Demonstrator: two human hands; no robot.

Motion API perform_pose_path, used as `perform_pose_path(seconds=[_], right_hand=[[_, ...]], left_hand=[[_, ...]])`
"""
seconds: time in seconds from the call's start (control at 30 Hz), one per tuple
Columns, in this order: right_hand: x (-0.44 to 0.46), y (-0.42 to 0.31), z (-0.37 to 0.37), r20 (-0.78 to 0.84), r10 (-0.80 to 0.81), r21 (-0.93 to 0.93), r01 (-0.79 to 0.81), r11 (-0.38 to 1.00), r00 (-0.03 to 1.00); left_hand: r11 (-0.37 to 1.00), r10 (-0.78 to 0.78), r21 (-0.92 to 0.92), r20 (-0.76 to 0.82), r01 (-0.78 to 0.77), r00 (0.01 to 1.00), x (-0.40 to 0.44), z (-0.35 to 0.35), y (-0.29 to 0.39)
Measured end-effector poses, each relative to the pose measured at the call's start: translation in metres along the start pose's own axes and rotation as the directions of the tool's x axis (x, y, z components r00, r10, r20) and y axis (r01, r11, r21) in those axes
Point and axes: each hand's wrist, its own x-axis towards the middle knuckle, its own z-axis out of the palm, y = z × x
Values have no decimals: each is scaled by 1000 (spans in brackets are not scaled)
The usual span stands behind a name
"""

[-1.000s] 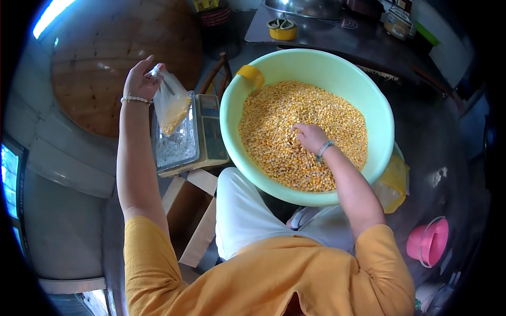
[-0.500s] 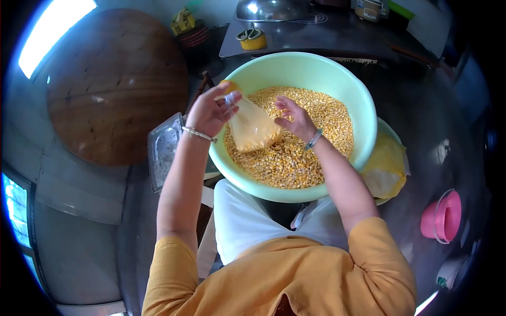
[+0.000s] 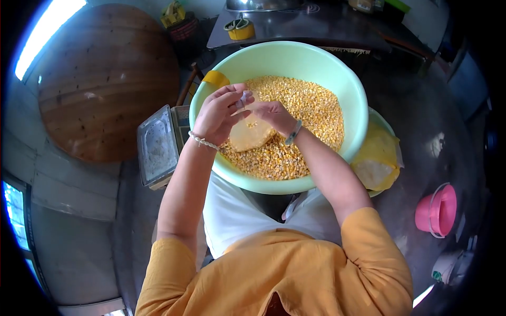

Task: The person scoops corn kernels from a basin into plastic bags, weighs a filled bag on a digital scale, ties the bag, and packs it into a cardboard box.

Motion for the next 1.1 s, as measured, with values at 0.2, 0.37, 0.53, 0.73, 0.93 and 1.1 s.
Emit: perform_pose_path(seconds=[0.2, 0.37, 0.53, 0.73, 0.93, 1.1], right_hand=[[-2, -6, 7, -5, 99, 215, -95, 972, 995], [1, 6, 0, 23, 97, 172, -100, 980, 995], [-1, -9, 1, -16, 1, 407, 6, 914, 1000], [-9, -23, 6, -45, 66, 549, -30, 835, 997], [0, -14, 2, -182, 309, 339, -235, 911, 934], [4, -1, 5, -215, 299, -93, -324, 941, 930]], left_hand=[[899, 46, 437, -34, -27, 998, 5, -20, 1], [750, 96, 659, -26, -55, 995, 7, -34, 2], [787, 104, 606, 56, -116, 993, -6, -25, 8], [294, 324, 916, 174, -274, 930, -11, -31, 2], [-172, 401, 970, 227, -171, 888, -1, -52, 2], [309, 315, 869, 290, -387, 904, 8, -33, -4]])
